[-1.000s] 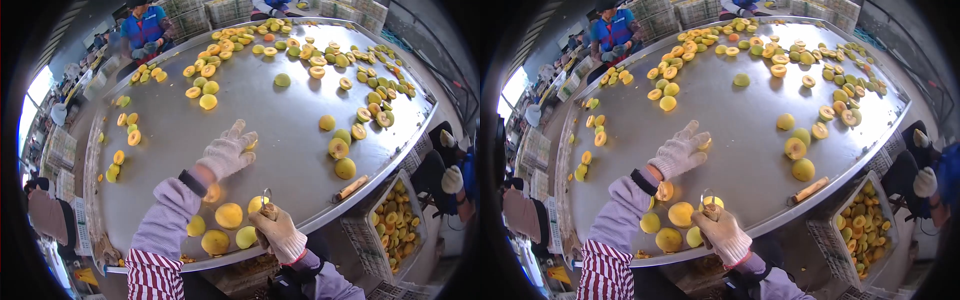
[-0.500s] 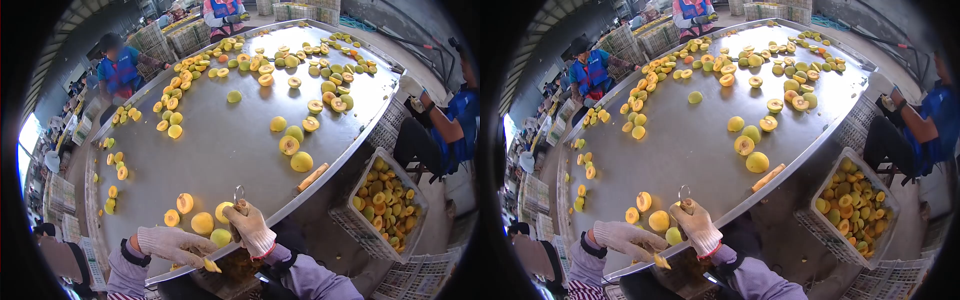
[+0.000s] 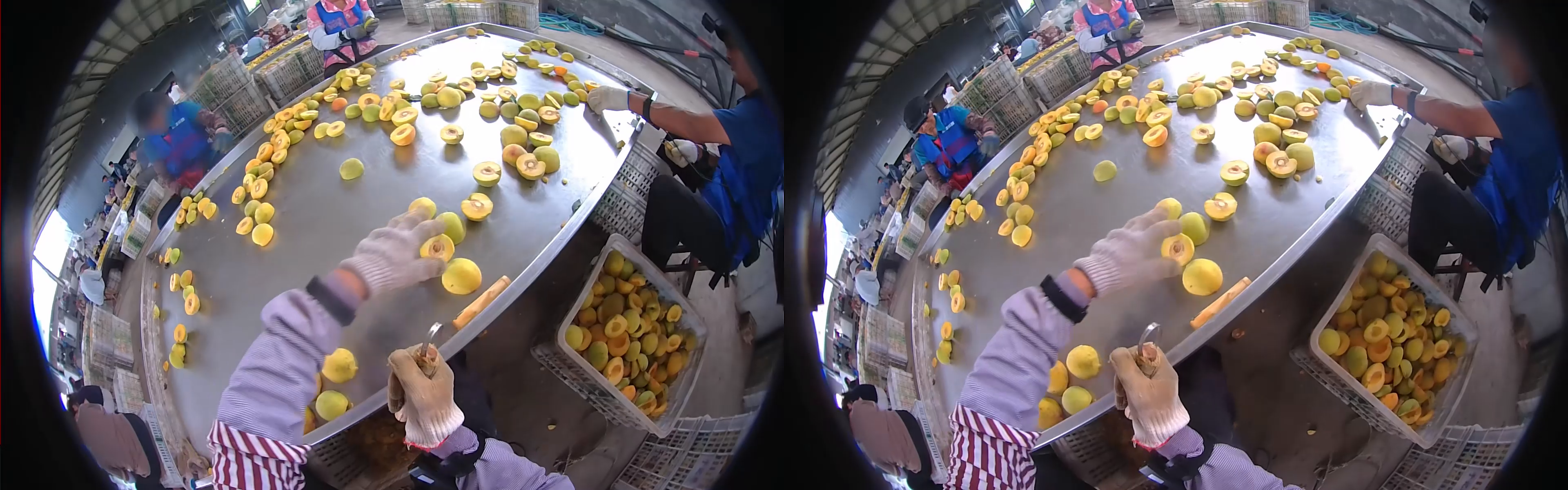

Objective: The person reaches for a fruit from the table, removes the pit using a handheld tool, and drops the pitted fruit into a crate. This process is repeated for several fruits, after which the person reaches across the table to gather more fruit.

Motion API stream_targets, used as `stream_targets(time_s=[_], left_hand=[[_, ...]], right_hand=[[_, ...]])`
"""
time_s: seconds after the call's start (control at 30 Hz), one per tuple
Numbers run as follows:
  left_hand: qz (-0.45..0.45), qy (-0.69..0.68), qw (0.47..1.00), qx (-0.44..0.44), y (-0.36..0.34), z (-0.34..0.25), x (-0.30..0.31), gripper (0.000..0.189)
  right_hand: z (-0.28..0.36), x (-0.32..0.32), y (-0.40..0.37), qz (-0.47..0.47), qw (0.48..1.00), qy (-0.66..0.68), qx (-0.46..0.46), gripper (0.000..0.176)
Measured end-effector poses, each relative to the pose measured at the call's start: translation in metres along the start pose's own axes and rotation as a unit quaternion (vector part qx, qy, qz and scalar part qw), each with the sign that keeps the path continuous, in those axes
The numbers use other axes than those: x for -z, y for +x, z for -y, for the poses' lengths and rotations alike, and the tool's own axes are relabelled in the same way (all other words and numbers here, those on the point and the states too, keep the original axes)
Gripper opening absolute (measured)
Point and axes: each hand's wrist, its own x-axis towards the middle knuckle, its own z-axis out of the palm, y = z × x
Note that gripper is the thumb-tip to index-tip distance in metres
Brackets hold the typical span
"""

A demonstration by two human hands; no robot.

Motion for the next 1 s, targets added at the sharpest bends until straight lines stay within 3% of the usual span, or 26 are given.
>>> stream_targets(time_s=[0.1, 0.2, 0.27, 0.33, 0.4, 0.53, 0.6, 0.67, 0.73, 0.77, 0.83, 0.93, 0.97, 1.0], left_hand=[[0.003, -0.013, 0.999, -0.038, 0.061, -0.029, -0.021, 0.071], [-0.044, 0.07, 0.995, -0.058, 0.098, -0.045, -0.037, 0.073], [0.066, -0.022, 0.998, -0.005, 0.109, -0.049, -0.04, 0.072], [0.055, -0.005, 0.998, -0.03, 0.095, -0.047, -0.047, 0.074], [0.013, 0.11, 0.988, -0.108, 0.064, -0.043, -0.054, 0.075], [-0.008, 0.03, 0.986, -0.163, -0.006, 0.002, -0.044, 0.066], [-0.026, 0.08, 0.98, -0.183, -0.058, 0.014, -0.037, 0.059], [0.067, 0.015, 0.986, -0.152, -0.104, 0.027, -0.025, 0.055], [0.15, 0.037, 0.978, -0.138, -0.142, 0.04, -0.014, 0.044], [0.15, 0.041, 0.977, -0.144, -0.148, 0.043, -0.004, 0.044], [0.364, 0.002, 0.929, -0.072, -0.154, 0.043, 0.016, 0.032], [0.344, -0.102, 0.933, -0.036, -0.11, 0.028, 0.036, 0.027], [0.244, -0.154, 0.957, 0.011, -0.095, 0.03, 0.027, 0.03], [0.169, -0.112, 0.979, -0.018, -0.072, 0.022, 0.023, 0.033]], right_hand=[[0.008, 0.008, 0.002, -0.019, 0.999, 0.023, 0.021, 0.019], [0.011, 0.015, 0.008, -0.033, 0.998, 0.04, 0.04, 0.02], [0.014, 0.019, 0.009, -0.037, 0.998, 0.039, 0.038, 0.02], [0.018, 0.019, 0.011, -0.033, 0.998, 0.042, 0.039, 0.021], [0.019, 0.019, 0.012, -0.036, 0.999, 0.007, 0.028, 0.013], [0.017, 0.021, 0.007, -0.022, 1.0, 0.011, -0.005, 0.015], [0.016, 0.023, 0.003, -0.015, 1.0, 0.012, -0.008, 0.016], [0.013, 0.022, 0.0, -0.007, 1.0, 0.015, -0.011, 0.016], [0.012, 0.021, -0.001, -0.001, 1.0, 0.022, -0.012, 0.017], [0.011, 0.02, -0.001, -0.002, 1.0, 0.026, -0.006, 0.017], [0.006, 0.019, -0.001, 0.006, 0.999, 0.045, -0.024, 0.018], [0.01, 0.021, -0.004, 0.023, 0.998, 0.03, -0.045, 0.023], [0.012, 0.02, -0.005, 0.017, 0.999, 0.03, -0.042, 0.023], [0.012, 0.019, -0.004, 0.014, 0.999, 0.027, -0.037, 0.023]])
